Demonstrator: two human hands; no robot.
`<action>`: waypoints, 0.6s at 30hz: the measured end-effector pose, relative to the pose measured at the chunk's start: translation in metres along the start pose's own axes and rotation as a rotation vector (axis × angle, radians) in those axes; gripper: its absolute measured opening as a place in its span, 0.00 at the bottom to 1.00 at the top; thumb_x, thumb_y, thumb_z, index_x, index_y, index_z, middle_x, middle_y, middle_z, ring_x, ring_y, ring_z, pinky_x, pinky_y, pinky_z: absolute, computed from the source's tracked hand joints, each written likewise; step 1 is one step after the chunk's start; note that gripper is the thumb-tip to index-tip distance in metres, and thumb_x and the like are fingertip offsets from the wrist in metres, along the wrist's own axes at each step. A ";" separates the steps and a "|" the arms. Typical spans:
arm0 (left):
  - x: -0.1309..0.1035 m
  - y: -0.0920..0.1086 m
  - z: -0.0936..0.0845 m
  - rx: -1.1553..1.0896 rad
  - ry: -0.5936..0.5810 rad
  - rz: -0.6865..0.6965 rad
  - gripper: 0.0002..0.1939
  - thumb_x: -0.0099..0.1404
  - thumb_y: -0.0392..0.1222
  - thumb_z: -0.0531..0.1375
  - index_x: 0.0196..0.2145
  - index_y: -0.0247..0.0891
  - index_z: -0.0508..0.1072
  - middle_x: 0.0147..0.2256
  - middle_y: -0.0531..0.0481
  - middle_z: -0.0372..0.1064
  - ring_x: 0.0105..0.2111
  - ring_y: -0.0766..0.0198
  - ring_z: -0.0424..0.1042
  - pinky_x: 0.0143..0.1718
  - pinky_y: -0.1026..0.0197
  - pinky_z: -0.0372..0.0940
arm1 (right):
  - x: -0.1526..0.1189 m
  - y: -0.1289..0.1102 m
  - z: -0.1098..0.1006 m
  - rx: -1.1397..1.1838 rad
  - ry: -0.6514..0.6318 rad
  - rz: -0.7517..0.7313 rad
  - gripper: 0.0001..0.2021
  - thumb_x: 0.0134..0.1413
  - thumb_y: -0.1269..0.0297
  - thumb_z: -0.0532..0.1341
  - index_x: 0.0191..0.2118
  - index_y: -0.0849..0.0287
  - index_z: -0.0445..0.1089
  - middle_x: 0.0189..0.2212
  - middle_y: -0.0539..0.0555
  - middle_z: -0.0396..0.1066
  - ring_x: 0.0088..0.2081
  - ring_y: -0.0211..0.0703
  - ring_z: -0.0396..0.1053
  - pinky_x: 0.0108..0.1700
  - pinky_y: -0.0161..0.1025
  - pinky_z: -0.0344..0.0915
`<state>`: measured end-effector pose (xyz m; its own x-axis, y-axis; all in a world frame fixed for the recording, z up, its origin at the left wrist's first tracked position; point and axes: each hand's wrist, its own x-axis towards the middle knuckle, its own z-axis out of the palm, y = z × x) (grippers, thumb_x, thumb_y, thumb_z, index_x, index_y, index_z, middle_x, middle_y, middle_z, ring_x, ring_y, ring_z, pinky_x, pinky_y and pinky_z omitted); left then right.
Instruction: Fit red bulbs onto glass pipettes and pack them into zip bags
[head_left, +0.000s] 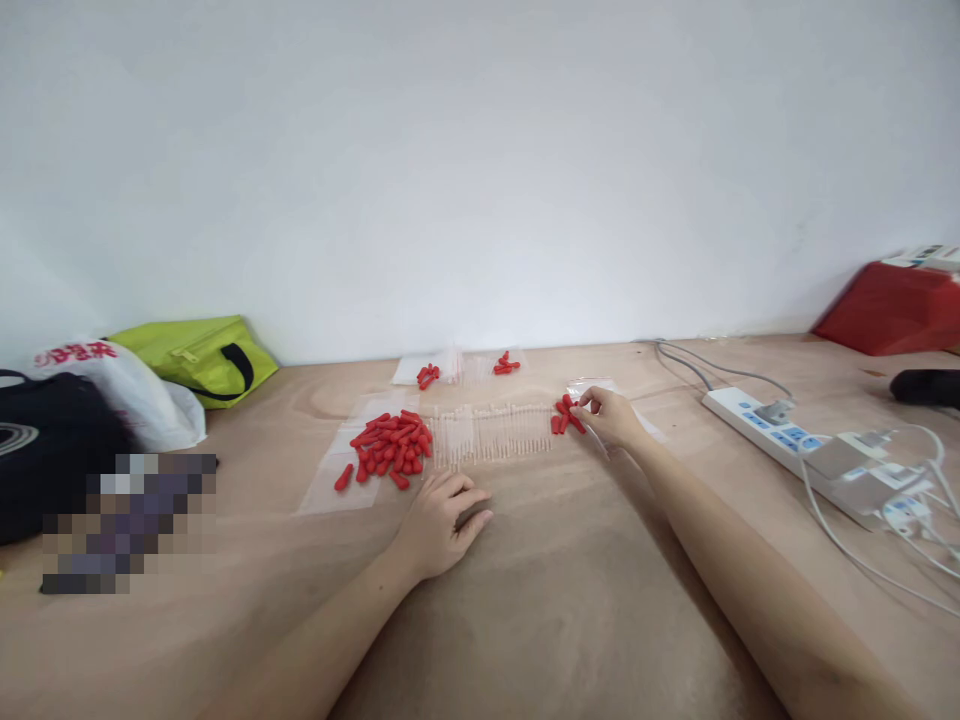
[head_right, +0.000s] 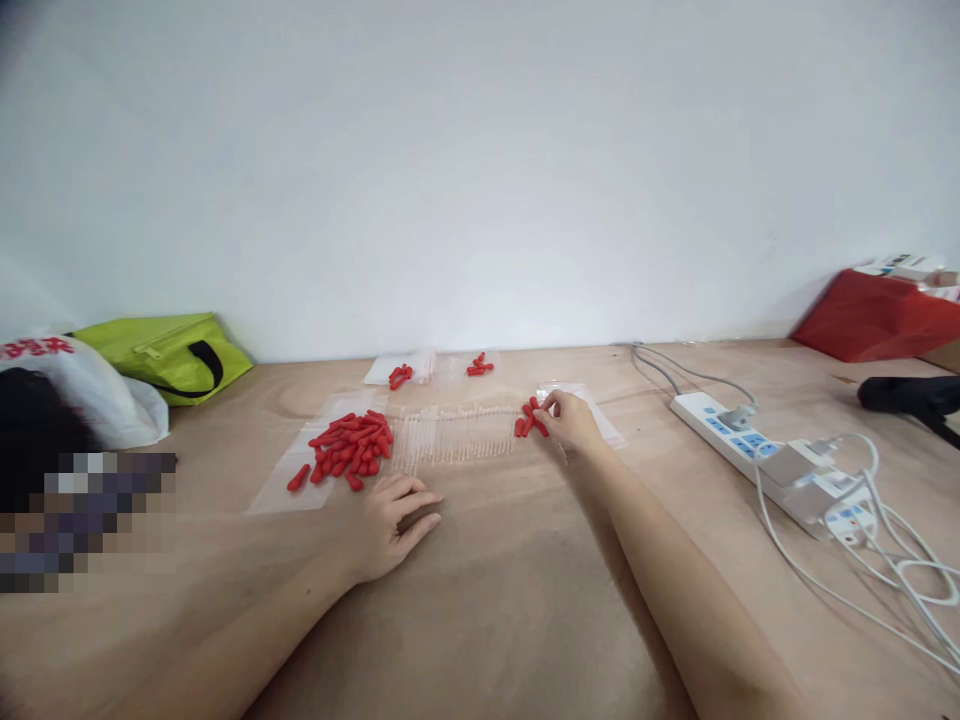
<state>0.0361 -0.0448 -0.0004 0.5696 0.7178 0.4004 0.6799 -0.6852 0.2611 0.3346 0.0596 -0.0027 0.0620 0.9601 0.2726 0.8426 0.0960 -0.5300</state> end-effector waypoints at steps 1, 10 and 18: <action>0.000 0.000 0.000 -0.001 -0.002 0.000 0.09 0.60 0.40 0.55 0.37 0.40 0.72 0.32 0.48 0.67 0.33 0.61 0.65 0.36 0.57 0.60 | 0.000 0.000 0.000 -0.005 -0.017 -0.037 0.10 0.45 0.57 0.57 0.30 0.58 0.68 0.21 0.48 0.65 0.24 0.36 0.62 0.26 0.31 0.53; 0.000 0.001 -0.002 0.002 0.003 0.014 0.09 0.60 0.40 0.55 0.37 0.39 0.72 0.31 0.48 0.67 0.32 0.61 0.65 0.35 0.57 0.60 | 0.003 0.002 0.008 -0.030 -0.122 -0.096 0.06 0.44 0.65 0.58 0.28 0.57 0.71 0.26 0.50 0.67 0.28 0.37 0.64 0.32 0.32 0.57; 0.001 0.000 -0.002 0.002 0.001 0.007 0.09 0.60 0.41 0.54 0.37 0.40 0.72 0.32 0.48 0.67 0.32 0.61 0.65 0.36 0.57 0.60 | 0.002 -0.001 0.007 -0.070 -0.128 -0.108 0.07 0.44 0.67 0.59 0.31 0.58 0.72 0.29 0.52 0.67 0.28 0.37 0.64 0.34 0.32 0.58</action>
<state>0.0360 -0.0448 0.0016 0.5737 0.7128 0.4034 0.6770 -0.6899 0.2563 0.3303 0.0635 -0.0078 -0.0957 0.9713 0.2176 0.8761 0.1860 -0.4448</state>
